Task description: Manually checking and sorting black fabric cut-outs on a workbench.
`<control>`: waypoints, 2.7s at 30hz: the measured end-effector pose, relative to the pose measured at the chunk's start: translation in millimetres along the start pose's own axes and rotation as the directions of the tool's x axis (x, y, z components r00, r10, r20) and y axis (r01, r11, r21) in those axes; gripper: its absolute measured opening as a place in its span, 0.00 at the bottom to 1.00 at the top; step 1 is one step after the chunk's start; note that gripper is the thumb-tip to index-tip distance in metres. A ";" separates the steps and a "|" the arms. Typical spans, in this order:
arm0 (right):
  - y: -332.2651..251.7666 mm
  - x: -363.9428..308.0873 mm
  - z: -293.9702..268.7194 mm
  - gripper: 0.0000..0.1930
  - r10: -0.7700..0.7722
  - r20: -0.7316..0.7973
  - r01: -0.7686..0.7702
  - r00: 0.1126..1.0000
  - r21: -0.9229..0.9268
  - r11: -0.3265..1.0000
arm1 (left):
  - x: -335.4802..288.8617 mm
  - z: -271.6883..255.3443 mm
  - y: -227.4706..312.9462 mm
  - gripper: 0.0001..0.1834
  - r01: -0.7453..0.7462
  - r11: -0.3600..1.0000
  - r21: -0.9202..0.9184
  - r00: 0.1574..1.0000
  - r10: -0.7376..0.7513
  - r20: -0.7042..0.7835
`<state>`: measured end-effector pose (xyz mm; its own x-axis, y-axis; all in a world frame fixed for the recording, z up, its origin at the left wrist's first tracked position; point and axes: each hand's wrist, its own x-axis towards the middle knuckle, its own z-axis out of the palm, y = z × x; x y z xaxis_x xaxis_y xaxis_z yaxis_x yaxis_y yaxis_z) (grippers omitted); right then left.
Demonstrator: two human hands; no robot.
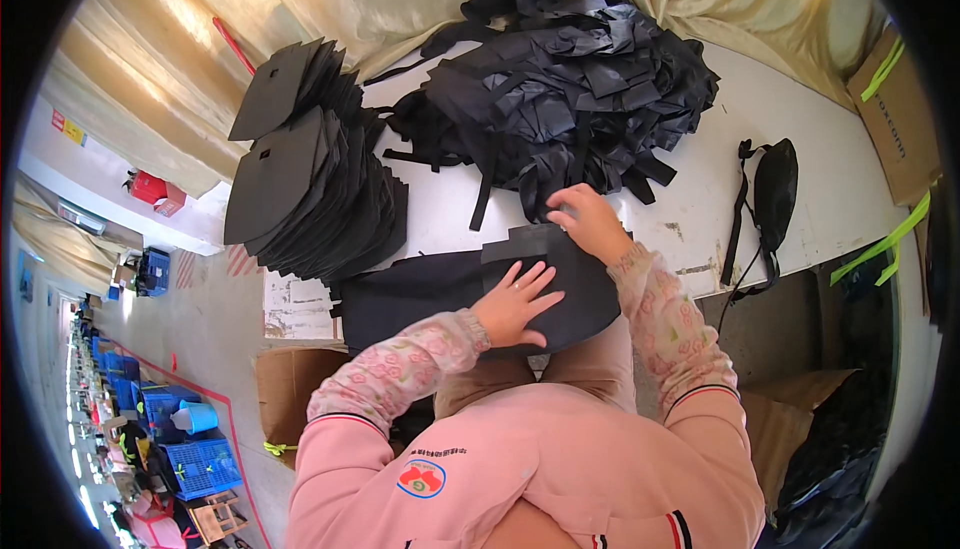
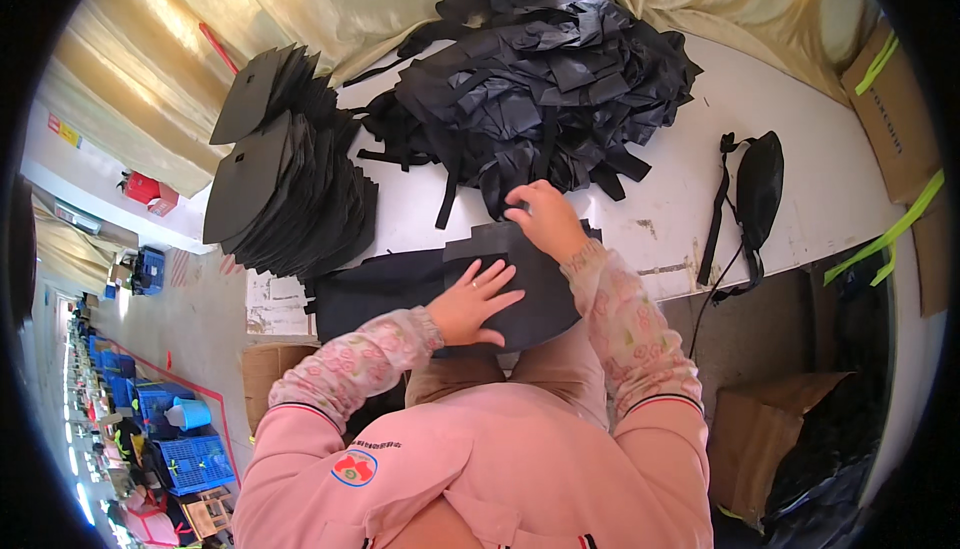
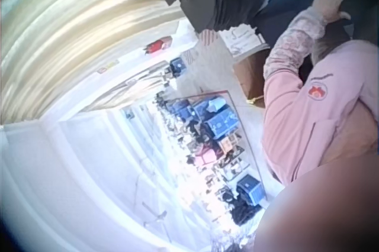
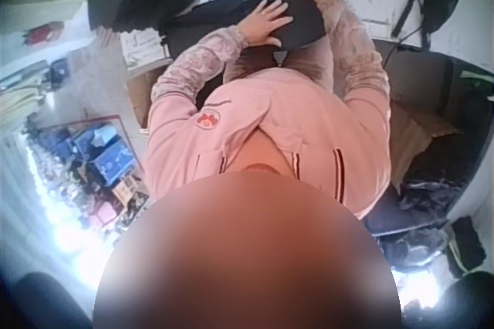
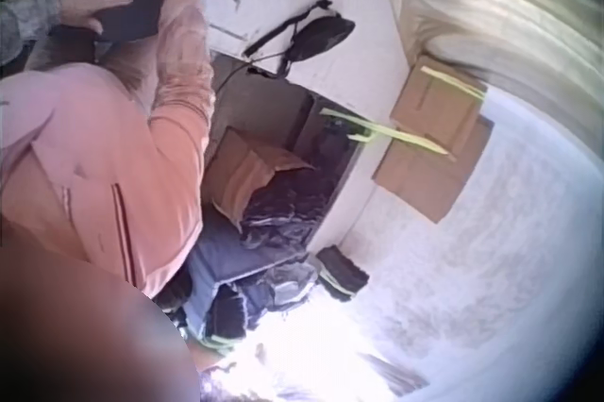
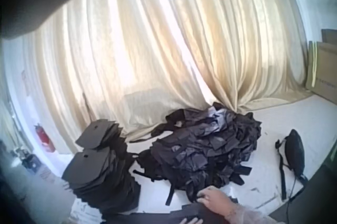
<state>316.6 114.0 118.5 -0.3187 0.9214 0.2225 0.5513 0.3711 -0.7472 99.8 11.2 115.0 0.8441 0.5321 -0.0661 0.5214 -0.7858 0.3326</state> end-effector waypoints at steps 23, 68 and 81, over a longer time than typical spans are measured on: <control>-129.2 -12.1 -51.0 0.15 -0.211 0.095 0.136 0.973 0.502 0.854 | 16.7 -113.6 -59.4 0.20 0.020 0.835 -0.550 0.644 -0.432 -0.632; -204.4 -13.5 -141.4 0.35 -0.697 0.511 0.165 0.502 0.735 0.658 | 19.6 -151.3 2.2 0.22 -0.389 0.712 -0.585 0.909 0.195 -0.367; -194.4 -78.1 -188.5 0.09 -0.439 0.639 0.277 0.632 0.344 0.897 | -39.5 -162.4 -31.0 0.21 0.109 0.994 0.032 0.782 -0.066 -0.620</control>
<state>379.6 -8.3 364.4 -0.9360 0.3452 0.0689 0.1415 0.5482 -0.8243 30.1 65.7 260.1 0.5477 0.6633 0.5100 0.6141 -0.7327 0.2934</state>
